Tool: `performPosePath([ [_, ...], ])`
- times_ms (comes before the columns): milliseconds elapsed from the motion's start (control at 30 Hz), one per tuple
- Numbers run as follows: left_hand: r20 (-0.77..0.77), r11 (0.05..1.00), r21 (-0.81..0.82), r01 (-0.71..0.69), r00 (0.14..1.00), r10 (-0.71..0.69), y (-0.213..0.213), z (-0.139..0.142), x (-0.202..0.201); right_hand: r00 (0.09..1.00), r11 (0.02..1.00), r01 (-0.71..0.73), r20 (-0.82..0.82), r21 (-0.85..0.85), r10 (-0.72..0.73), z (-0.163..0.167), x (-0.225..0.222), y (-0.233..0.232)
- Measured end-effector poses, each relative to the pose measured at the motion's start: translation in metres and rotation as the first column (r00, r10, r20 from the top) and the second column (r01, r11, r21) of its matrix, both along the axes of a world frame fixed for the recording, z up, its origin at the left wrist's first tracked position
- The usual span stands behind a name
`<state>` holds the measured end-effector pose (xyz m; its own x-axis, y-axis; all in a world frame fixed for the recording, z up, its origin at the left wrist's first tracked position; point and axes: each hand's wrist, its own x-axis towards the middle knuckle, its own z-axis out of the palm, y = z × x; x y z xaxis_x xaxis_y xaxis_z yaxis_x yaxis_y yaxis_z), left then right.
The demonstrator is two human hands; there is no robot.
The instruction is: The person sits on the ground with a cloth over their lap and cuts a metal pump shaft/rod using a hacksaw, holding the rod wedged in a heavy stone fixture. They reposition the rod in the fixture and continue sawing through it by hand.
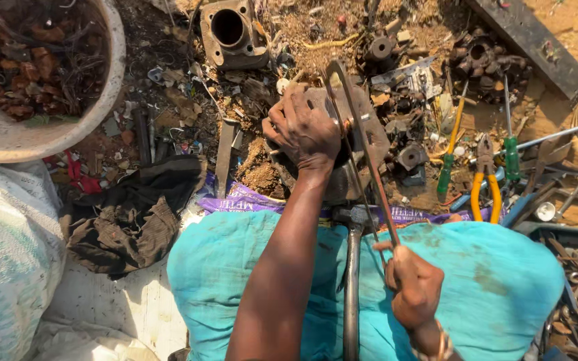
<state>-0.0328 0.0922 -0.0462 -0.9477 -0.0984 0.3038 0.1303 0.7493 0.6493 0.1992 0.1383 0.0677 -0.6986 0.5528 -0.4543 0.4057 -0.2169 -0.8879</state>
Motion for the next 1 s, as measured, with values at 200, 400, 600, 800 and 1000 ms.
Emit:
performPosePath([
  [200,0.252,0.995,0.02,-0.098,0.963,0.089,0.009,-0.004,-0.006,0.971,0.911,-0.168,-0.096,0.376,0.219,-0.051,-0.03,0.004],
  [400,-0.051,0.997,-0.078,-0.027,0.998,0.023,0.007,-0.003,0.003,0.976,0.954,-0.123,-0.141,0.273,0.166,-0.007,-0.002,0.005],
  [600,0.303,0.999,0.045,-0.031,0.953,0.015,0.003,0.011,-0.013,0.961,0.923,-0.185,-0.132,0.338,0.242,-0.047,-0.083,0.018],
  [800,-0.108,0.994,-0.039,0.1,0.989,-0.104,-0.012,0.011,0.014,0.94,0.986,-0.064,-0.322,0.152,0.111,-0.077,-0.023,-0.003],
  [1000,0.2,1.0,0.001,-0.027,0.979,0.026,-0.005,0.006,0.004,0.982,0.976,-0.117,-0.128,0.183,0.142,-0.104,-0.035,0.002],
])
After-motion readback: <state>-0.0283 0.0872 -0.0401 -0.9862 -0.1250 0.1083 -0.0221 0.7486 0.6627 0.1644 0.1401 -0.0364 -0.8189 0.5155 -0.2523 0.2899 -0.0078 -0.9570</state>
